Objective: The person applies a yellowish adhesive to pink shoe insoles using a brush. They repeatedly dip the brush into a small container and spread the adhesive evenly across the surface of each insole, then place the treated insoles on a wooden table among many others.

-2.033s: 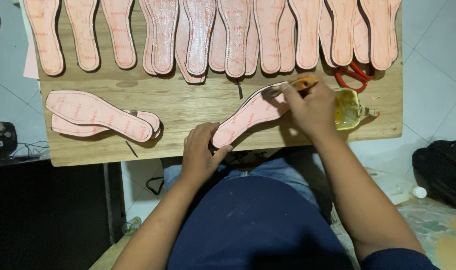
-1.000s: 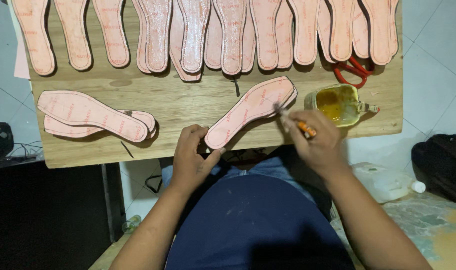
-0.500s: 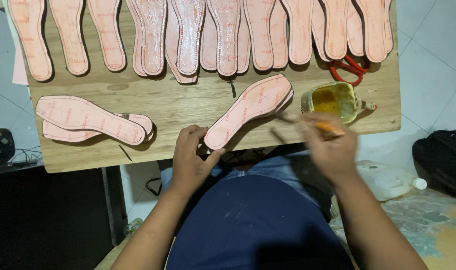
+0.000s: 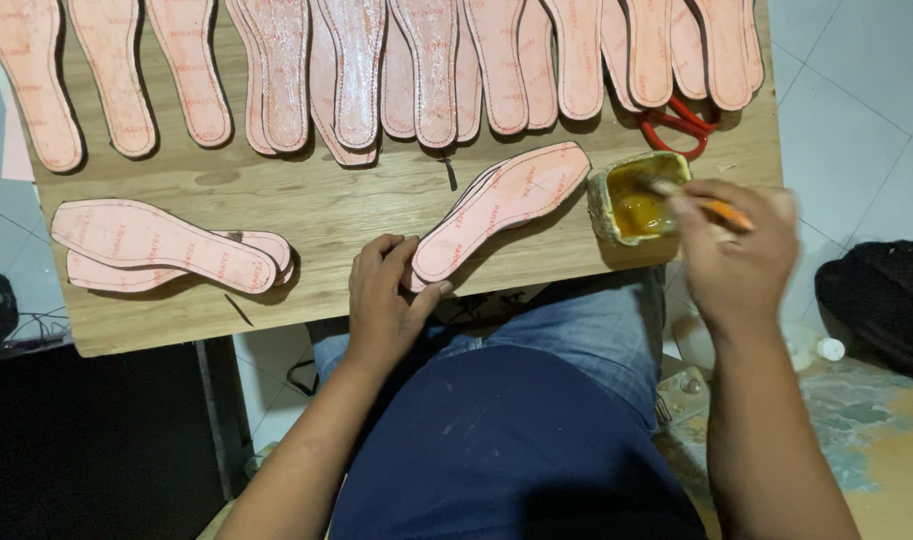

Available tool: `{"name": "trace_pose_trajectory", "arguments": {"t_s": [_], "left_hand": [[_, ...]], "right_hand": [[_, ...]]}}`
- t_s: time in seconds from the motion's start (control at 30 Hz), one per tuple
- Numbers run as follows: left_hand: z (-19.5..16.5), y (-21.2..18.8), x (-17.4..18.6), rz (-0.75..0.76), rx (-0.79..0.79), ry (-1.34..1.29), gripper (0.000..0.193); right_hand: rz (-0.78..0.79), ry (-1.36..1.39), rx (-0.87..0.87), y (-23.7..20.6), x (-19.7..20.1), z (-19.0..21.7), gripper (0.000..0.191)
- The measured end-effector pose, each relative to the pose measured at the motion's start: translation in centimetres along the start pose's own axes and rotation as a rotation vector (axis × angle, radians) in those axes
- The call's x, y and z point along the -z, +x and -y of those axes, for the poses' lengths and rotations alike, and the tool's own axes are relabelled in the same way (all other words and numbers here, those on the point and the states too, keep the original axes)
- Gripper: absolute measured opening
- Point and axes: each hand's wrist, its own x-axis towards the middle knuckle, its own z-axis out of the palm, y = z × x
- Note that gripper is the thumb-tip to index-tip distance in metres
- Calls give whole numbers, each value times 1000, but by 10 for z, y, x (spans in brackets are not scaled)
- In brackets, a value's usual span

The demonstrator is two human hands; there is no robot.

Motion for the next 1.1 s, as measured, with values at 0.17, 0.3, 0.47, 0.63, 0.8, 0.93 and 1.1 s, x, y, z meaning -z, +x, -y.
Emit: {"name": "trace_pose_trajectory", "arguments": {"t_s": [0.17, 0.3, 0.47, 0.63, 0.8, 0.93, 1.1], "left_hand": [[-5, -1, 2, -26, -9, -77, 61], [-9, -3, 6, -25, -10, -102, 58], [-13, -4, 9, -41, -9, -86, 56], [-13, -2, 11, -53, -12, -63, 56], [-12, -3, 8, -64, -23, -57, 56], [-10, -5, 6, -70, -33, -46, 56], [-11, -7, 6, -80, -65, -33, 58]], "right_hand": [[37, 63, -134, -5, 14, 19, 18], [157, 739, -338, -14, -12, 32, 24], [195, 723, -477, -4, -59, 34, 28], [127, 431, -223, -10, -67, 33, 21], [18, 145, 74, -24, -69, 38, 17], [96, 397, -256, -21, -73, 39, 15], [-32, 135, -55, -10, -74, 36, 20]]}}
